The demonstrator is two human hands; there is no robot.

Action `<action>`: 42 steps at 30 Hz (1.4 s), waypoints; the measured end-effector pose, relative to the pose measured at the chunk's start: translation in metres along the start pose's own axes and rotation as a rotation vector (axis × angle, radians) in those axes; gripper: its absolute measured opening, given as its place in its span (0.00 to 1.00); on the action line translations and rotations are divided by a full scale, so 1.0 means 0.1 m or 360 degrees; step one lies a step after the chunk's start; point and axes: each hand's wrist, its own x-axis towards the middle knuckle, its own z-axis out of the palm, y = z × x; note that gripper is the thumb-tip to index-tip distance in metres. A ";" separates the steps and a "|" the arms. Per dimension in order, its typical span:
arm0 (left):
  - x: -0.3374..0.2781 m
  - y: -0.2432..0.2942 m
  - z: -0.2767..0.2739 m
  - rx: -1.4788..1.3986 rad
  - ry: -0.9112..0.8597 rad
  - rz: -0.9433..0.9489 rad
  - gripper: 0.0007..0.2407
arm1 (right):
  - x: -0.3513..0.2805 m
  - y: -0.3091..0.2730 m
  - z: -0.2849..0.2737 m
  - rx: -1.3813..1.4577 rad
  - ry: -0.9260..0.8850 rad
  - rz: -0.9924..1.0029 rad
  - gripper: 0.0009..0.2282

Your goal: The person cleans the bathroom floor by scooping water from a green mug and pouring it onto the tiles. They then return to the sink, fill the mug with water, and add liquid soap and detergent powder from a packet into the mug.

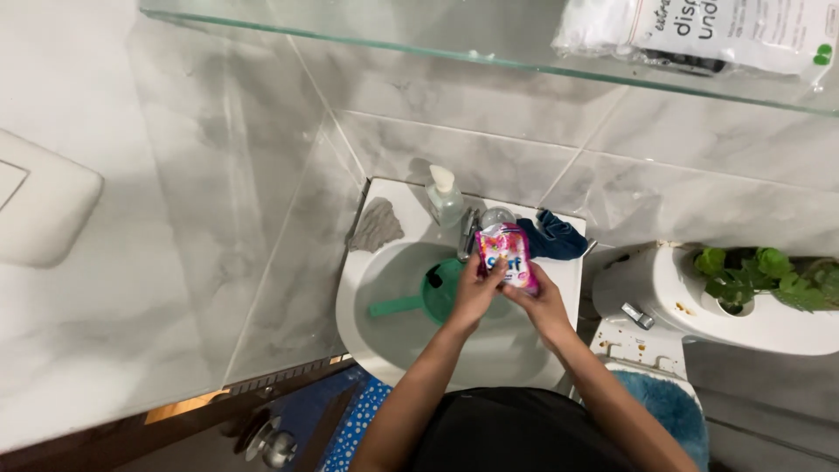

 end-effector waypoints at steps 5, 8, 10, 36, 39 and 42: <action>0.19 -0.09 -0.15 0.0190 -0.0024 0.0148 0.19 | 0.02 -0.39 0.30 0.0476 0.0151 0.0083 0.16; 0.28 0.26 -0.20 0.0180 0.0050 0.0269 0.20 | 0.20 -0.30 0.16 0.0683 0.0095 0.0027 0.14; 0.39 0.47 -0.22 0.0144 0.0079 0.0323 0.21 | 0.31 -0.31 0.06 0.0746 0.0039 -0.0028 0.14; 1.47 0.58 0.10 0.0860 -0.0327 0.0579 0.14 | 0.96 -0.33 -0.36 0.0371 0.0164 -0.0190 0.19; 1.44 0.61 0.07 0.0881 -0.0348 0.0575 0.12 | 0.97 -0.43 -0.38 0.0289 0.0140 -0.0219 0.19; 1.37 0.69 0.04 0.0879 -0.0335 0.0569 0.10 | 0.89 -0.63 -0.32 0.0193 0.0114 -0.0231 0.19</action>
